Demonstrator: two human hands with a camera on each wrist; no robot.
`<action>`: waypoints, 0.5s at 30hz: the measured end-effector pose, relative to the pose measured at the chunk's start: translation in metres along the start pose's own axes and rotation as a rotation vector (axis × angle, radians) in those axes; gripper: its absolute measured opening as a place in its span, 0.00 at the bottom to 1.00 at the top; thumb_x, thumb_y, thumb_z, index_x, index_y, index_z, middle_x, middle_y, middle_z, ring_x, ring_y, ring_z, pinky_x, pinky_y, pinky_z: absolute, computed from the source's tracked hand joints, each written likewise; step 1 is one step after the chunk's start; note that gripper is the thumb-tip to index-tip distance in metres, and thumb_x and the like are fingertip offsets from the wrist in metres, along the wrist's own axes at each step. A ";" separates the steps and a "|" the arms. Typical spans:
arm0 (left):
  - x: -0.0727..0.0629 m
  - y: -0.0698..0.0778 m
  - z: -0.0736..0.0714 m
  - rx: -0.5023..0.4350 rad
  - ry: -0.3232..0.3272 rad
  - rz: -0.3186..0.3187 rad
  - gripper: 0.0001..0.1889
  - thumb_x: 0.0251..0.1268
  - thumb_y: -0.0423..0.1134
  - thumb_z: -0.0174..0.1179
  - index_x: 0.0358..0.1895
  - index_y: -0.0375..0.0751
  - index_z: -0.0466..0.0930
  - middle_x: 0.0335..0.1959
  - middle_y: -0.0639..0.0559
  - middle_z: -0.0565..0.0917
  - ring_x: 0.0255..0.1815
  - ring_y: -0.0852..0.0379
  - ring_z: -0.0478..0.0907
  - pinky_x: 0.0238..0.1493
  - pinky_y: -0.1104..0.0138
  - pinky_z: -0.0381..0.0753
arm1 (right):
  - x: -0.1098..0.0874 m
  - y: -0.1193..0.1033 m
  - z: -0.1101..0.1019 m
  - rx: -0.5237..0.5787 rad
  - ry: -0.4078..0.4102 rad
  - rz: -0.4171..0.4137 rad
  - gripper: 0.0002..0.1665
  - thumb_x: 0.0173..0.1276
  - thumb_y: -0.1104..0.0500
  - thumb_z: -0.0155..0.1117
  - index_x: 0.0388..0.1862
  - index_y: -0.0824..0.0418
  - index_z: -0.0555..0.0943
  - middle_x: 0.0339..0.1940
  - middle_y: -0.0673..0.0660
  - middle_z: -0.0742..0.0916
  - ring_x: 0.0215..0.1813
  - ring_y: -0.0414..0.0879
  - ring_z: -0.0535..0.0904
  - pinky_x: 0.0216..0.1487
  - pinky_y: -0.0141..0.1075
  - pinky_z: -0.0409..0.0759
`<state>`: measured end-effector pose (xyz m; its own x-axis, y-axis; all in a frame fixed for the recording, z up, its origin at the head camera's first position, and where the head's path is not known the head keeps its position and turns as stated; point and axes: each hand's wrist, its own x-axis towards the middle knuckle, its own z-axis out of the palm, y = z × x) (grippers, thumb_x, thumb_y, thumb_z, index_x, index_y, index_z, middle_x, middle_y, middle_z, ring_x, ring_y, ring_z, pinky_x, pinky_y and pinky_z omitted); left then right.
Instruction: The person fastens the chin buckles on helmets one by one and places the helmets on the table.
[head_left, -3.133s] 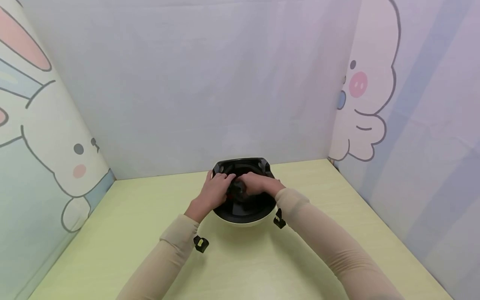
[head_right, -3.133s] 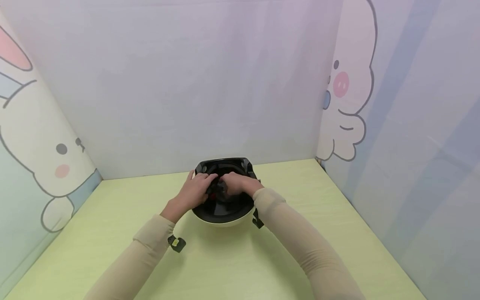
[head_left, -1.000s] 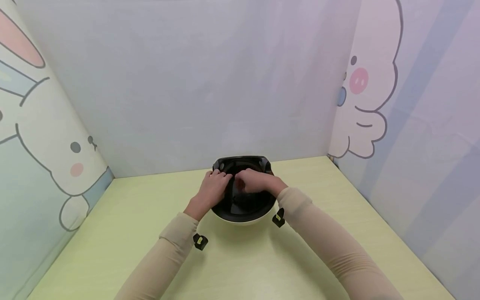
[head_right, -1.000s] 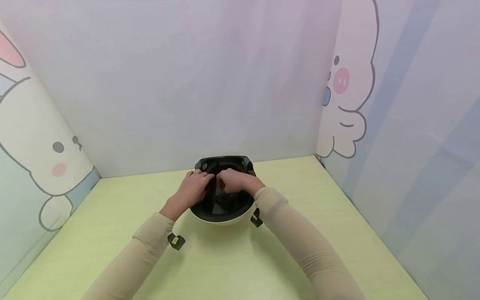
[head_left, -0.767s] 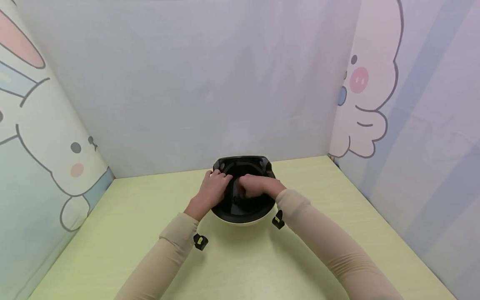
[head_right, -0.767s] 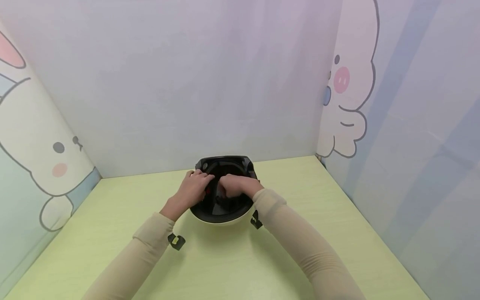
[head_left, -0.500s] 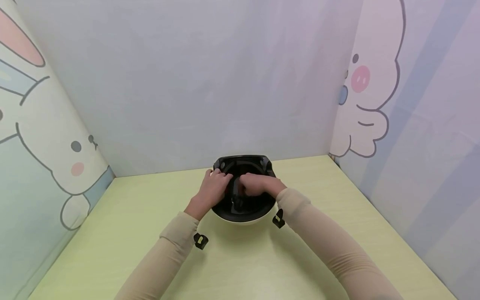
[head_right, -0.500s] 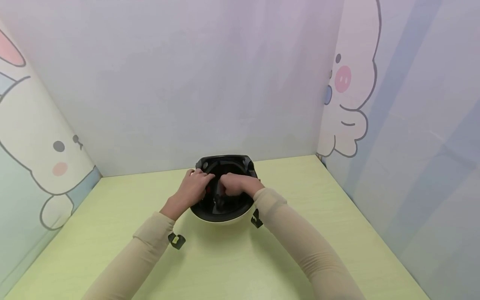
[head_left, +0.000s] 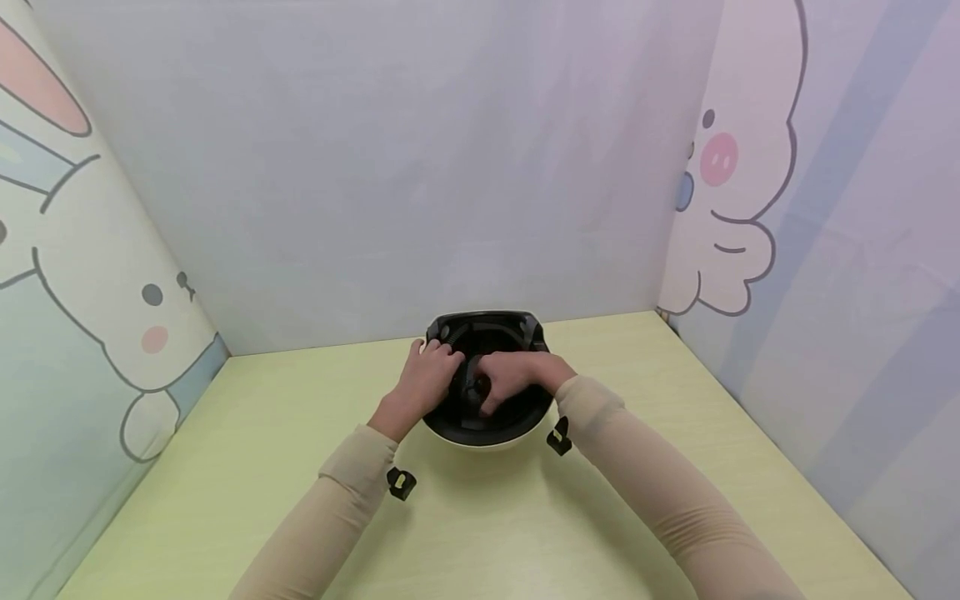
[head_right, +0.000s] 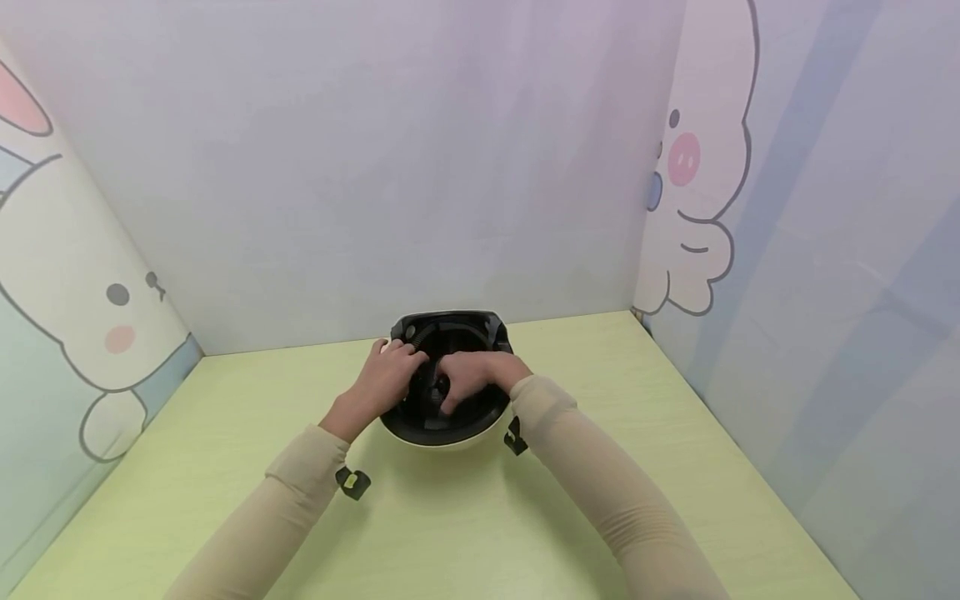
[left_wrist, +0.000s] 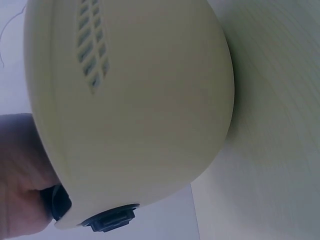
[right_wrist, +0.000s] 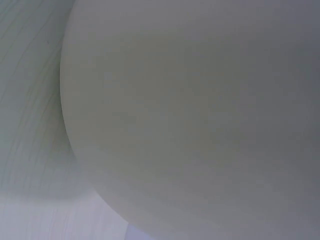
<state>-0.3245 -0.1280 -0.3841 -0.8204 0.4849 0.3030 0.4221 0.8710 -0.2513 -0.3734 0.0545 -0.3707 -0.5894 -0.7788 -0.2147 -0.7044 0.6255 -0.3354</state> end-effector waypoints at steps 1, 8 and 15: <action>0.000 0.000 0.000 -0.002 0.003 0.000 0.11 0.65 0.33 0.67 0.49 0.43 0.83 0.44 0.44 0.84 0.50 0.43 0.76 0.59 0.43 0.70 | 0.000 0.000 0.000 -0.003 0.006 0.003 0.20 0.56 0.53 0.77 0.45 0.56 0.82 0.35 0.48 0.83 0.36 0.42 0.76 0.42 0.35 0.75; -0.002 -0.001 0.000 -0.008 0.012 0.005 0.11 0.64 0.32 0.67 0.48 0.43 0.84 0.44 0.44 0.84 0.50 0.43 0.77 0.59 0.43 0.70 | 0.000 -0.001 0.002 0.001 0.040 -0.002 0.34 0.53 0.61 0.79 0.59 0.58 0.74 0.48 0.51 0.82 0.46 0.43 0.77 0.52 0.37 0.76; -0.004 -0.002 0.001 0.006 0.043 0.045 0.10 0.62 0.32 0.68 0.46 0.44 0.84 0.40 0.46 0.85 0.43 0.45 0.76 0.46 0.49 0.73 | 0.000 -0.002 0.001 -0.017 0.048 -0.054 0.27 0.54 0.62 0.77 0.55 0.58 0.82 0.46 0.49 0.84 0.44 0.43 0.77 0.52 0.37 0.76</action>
<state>-0.3226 -0.1315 -0.3858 -0.7828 0.5270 0.3308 0.4561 0.8476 -0.2711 -0.3713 0.0531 -0.3703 -0.5680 -0.8088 -0.1525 -0.7424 0.5835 -0.3292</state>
